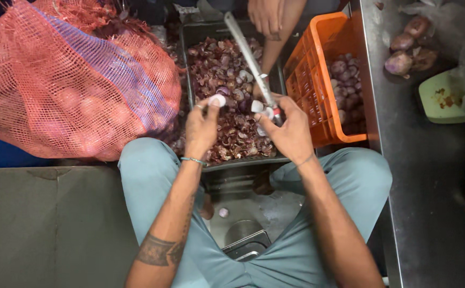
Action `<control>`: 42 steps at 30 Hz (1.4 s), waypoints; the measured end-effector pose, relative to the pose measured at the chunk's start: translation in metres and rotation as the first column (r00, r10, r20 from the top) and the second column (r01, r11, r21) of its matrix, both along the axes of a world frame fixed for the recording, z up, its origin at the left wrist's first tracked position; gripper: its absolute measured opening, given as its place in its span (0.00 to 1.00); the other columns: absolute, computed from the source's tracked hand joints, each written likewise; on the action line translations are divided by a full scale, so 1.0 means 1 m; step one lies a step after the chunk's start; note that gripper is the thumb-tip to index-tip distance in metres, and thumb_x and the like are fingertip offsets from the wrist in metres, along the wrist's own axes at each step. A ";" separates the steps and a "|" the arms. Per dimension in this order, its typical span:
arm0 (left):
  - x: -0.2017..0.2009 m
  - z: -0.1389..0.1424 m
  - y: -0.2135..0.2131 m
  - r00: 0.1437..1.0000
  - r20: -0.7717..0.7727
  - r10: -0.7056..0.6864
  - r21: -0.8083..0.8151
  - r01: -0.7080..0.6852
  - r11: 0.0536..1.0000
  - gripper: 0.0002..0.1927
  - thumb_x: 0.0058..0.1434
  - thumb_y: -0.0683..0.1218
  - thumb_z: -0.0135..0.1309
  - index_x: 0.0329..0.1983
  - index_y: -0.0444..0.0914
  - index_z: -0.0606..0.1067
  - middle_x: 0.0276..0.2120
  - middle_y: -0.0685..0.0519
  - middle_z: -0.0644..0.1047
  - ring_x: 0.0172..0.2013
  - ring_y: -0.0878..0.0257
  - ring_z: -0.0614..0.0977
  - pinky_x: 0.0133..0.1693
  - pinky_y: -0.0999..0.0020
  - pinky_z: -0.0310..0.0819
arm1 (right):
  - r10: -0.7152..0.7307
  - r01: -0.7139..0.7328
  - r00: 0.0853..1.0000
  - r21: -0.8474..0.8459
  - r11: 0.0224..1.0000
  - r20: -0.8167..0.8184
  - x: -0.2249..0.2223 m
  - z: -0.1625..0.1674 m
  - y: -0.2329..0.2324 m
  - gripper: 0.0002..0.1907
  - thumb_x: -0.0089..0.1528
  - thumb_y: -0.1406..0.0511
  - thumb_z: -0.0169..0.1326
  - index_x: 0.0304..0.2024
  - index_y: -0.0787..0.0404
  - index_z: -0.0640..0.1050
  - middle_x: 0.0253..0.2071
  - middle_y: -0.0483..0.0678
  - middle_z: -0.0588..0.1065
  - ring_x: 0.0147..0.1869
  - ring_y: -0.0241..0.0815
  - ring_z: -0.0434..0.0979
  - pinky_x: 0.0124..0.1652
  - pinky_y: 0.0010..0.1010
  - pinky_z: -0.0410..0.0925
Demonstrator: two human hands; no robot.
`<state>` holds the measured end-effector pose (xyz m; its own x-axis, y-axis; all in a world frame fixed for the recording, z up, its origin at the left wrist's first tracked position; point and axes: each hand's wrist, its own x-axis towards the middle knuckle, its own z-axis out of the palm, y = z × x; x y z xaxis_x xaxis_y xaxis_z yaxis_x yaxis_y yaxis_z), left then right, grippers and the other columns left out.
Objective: The person sits on the floor and trims the root ends of onions with a knife, peels off the outer skins by hand, and drops the trimmed onions into a crate while discarding skins into a waste bin. Other workers nearby handle onions from a large mesh sack.
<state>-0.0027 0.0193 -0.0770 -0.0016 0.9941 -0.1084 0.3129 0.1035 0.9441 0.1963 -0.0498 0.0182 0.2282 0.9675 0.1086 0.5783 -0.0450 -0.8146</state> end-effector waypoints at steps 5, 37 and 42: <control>0.001 0.035 -0.004 0.978 -0.046 0.201 0.176 -0.191 0.966 0.17 0.72 0.52 0.54 0.56 0.37 0.75 0.43 0.46 0.81 0.44 0.57 0.81 0.51 0.61 0.74 | 0.068 -0.078 0.995 0.126 0.989 0.078 -0.005 -0.002 -0.001 0.25 0.56 0.60 0.67 0.51 0.67 0.78 0.57 0.56 0.76 0.52 0.52 0.80 0.50 0.36 0.71; 0.012 0.037 0.035 -0.018 -0.018 -1.000 -0.718 0.696 0.001 0.18 0.65 0.52 0.47 0.38 0.36 0.83 0.31 0.50 0.85 0.30 0.61 0.86 0.36 0.62 0.82 | 0.553 0.048 0.687 -0.789 0.613 0.472 0.056 0.015 -0.054 0.10 0.57 0.65 0.56 0.39 0.60 0.82 0.42 0.60 0.80 0.50 0.60 0.81 0.48 0.48 0.72; 0.066 -0.122 0.018 -0.273 -0.400 -0.875 -0.739 0.661 0.131 0.15 0.58 0.50 0.55 0.42 0.37 0.83 0.41 0.42 0.82 0.41 0.49 0.84 0.44 0.54 0.80 | 0.547 0.076 0.690 -0.799 0.597 0.474 0.074 0.023 -0.052 0.08 0.56 0.63 0.57 0.34 0.61 0.80 0.38 0.61 0.79 0.47 0.62 0.80 0.46 0.50 0.72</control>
